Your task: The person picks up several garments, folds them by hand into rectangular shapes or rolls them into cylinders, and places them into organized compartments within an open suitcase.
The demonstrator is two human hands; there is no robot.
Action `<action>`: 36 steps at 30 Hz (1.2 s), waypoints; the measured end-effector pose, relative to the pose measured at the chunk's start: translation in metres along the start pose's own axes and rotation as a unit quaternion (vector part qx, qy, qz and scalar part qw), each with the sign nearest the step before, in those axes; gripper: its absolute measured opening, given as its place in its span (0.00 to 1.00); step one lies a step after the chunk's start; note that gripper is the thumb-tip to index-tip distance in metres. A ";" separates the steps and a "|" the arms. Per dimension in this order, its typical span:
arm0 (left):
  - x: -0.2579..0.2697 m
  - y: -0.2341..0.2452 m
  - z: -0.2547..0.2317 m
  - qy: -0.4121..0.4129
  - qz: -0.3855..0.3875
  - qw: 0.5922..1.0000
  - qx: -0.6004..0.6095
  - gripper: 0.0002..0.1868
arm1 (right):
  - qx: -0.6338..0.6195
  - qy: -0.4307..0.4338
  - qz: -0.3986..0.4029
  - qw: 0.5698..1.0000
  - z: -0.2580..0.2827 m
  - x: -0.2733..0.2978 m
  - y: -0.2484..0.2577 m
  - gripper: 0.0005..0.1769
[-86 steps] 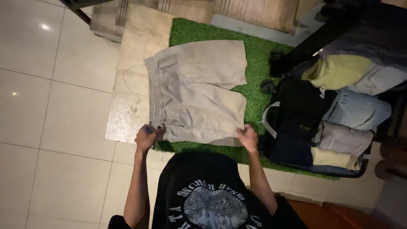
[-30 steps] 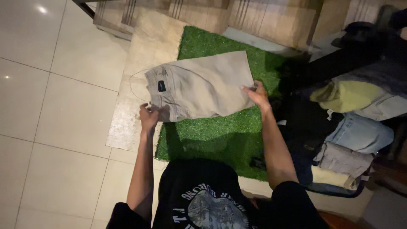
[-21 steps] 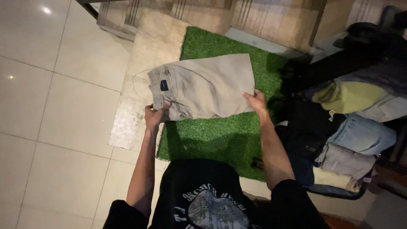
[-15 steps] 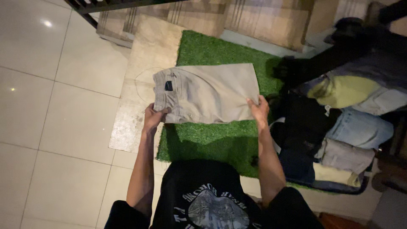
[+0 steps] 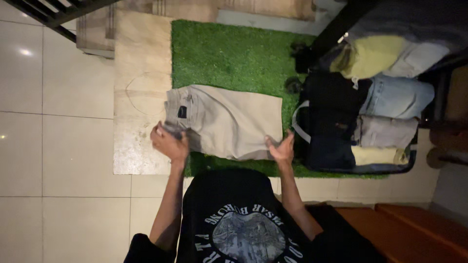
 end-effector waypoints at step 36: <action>-0.090 -0.076 -0.068 -0.200 0.194 0.912 -0.302 0.37 | 0.266 0.195 0.098 0.939 0.093 -0.024 -0.021 0.45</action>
Point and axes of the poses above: each hand's wrist, its own x-axis away from the middle knuckle, its own y-axis out of the back of the hand, z = x × y, the point moved 2 cm from there along -x, towards the middle knuckle, and after that the axes turned 15 degrees about z, right-handed, at the moved point
